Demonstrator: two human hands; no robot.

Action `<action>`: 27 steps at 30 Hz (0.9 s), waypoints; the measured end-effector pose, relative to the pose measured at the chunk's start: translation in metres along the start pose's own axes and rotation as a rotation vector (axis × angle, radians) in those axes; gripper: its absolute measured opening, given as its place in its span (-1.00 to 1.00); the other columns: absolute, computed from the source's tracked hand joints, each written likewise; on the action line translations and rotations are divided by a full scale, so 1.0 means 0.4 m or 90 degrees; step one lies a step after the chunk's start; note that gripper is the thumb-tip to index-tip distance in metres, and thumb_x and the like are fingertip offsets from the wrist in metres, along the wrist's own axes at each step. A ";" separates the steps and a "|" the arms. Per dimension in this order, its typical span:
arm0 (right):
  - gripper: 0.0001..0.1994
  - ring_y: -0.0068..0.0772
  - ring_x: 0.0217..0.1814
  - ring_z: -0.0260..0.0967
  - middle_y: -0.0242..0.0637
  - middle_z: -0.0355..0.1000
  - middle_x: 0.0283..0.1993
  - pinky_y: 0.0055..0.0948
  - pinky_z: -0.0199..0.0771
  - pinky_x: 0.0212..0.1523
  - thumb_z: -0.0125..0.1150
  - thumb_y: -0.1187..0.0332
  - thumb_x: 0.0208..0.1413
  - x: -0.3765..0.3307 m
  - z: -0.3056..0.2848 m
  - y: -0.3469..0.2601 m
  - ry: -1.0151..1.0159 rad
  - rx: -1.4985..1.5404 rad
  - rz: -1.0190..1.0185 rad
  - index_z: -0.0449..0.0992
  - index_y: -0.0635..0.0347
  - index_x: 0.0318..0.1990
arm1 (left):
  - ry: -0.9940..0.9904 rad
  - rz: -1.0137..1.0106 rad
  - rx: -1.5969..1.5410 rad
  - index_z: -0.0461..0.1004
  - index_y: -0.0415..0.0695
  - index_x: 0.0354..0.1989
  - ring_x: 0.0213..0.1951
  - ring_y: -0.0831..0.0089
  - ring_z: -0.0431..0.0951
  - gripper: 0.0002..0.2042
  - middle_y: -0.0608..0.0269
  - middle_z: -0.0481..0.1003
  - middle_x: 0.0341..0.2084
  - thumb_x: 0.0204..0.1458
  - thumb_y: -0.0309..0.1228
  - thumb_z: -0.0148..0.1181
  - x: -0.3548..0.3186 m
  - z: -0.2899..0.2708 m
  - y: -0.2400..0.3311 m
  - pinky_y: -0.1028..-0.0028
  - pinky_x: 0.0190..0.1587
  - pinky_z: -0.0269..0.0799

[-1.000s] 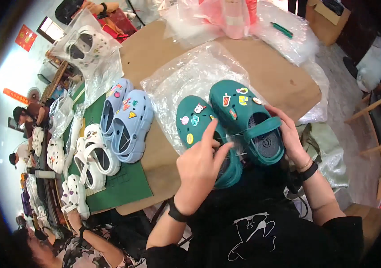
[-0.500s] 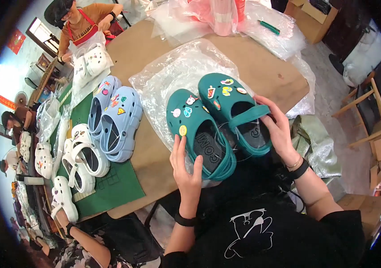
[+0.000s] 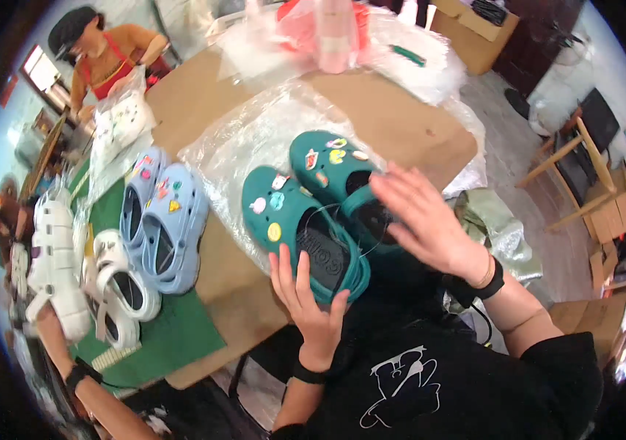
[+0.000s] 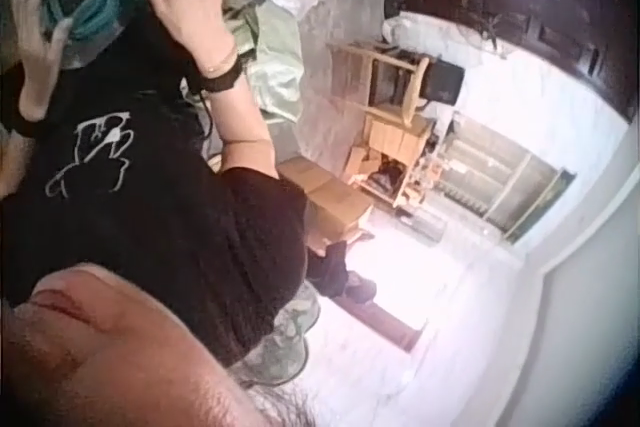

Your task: Packing decorated rubber clogs into plastic bags and placing them into a larger shipping sack.

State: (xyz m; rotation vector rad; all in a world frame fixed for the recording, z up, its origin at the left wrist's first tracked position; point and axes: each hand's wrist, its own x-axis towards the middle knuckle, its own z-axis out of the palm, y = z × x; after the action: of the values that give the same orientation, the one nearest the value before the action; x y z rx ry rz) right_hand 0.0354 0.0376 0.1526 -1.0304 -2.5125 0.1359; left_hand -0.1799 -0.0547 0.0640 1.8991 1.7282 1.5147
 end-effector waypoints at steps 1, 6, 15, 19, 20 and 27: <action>-0.31 -0.01 0.41 0.06 -0.10 0.15 0.35 -0.04 0.03 0.39 0.23 0.38 0.01 -0.024 0.004 0.000 0.004 -0.001 0.005 0.15 0.21 0.34 | -0.027 0.028 0.003 0.17 -0.27 0.30 0.41 -0.07 -0.06 -0.31 -0.10 0.07 0.36 0.14 0.00 0.08 0.008 0.009 0.008 0.02 0.39 -0.20; -0.53 -0.06 0.23 0.22 -0.08 0.32 0.09 -0.17 0.26 0.26 0.24 0.28 0.07 -0.111 0.115 0.011 0.010 0.101 0.032 0.35 0.22 0.13 | 0.070 0.030 0.075 0.30 -0.30 0.20 0.23 0.05 0.27 -0.41 -0.13 0.31 0.17 0.18 -0.04 0.05 -0.012 -0.013 -0.021 0.12 0.29 0.08; -0.22 0.02 -0.20 0.45 0.06 0.45 -0.19 -0.19 0.48 -0.23 0.30 0.05 -0.05 0.074 0.184 -0.082 0.059 0.115 0.196 0.23 0.57 0.16 | 0.012 0.010 -0.215 0.01 -0.24 0.39 0.33 -0.11 0.08 -0.20 -0.17 0.03 0.35 0.19 0.20 -0.16 0.009 0.032 -0.045 -0.08 0.31 -0.01; -0.64 0.13 -0.45 0.46 0.07 0.45 -0.55 -0.10 0.46 -0.38 0.21 0.29 -0.20 0.146 0.284 -0.040 0.144 0.151 0.186 0.45 0.46 -0.32 | 0.043 -0.025 -0.347 0.02 -0.23 0.38 0.32 -0.07 0.14 -0.24 -0.13 0.05 0.35 0.23 0.18 -0.24 0.019 0.066 -0.089 -0.08 0.29 0.05; -0.74 0.14 -0.44 0.46 0.10 0.45 -0.53 -0.08 0.46 -0.39 0.17 0.32 -0.20 0.164 0.256 -0.057 0.207 0.104 0.131 0.44 0.40 -0.44 | 0.052 -0.039 -0.379 0.03 -0.23 0.38 0.31 -0.05 0.15 -0.25 -0.12 0.05 0.35 0.24 0.17 -0.26 0.027 0.063 -0.076 -0.07 0.29 0.06; -0.71 0.00 -0.41 0.48 -0.08 0.49 -0.48 -0.13 0.47 -0.40 0.23 0.18 -0.17 0.057 0.144 -0.022 0.262 0.132 0.171 0.51 0.25 -0.43 | 0.013 0.004 -0.279 0.29 -0.28 0.21 0.19 -0.05 0.31 -0.50 -0.16 0.29 0.18 0.27 -0.14 -0.03 -0.013 0.034 -0.025 0.01 0.23 0.18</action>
State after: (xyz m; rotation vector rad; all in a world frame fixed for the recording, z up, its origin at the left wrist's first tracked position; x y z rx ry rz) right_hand -0.0087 0.0509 0.1101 -1.1697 -1.9433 0.2306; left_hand -0.1754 -0.0491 0.0479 1.6669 1.2593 1.7438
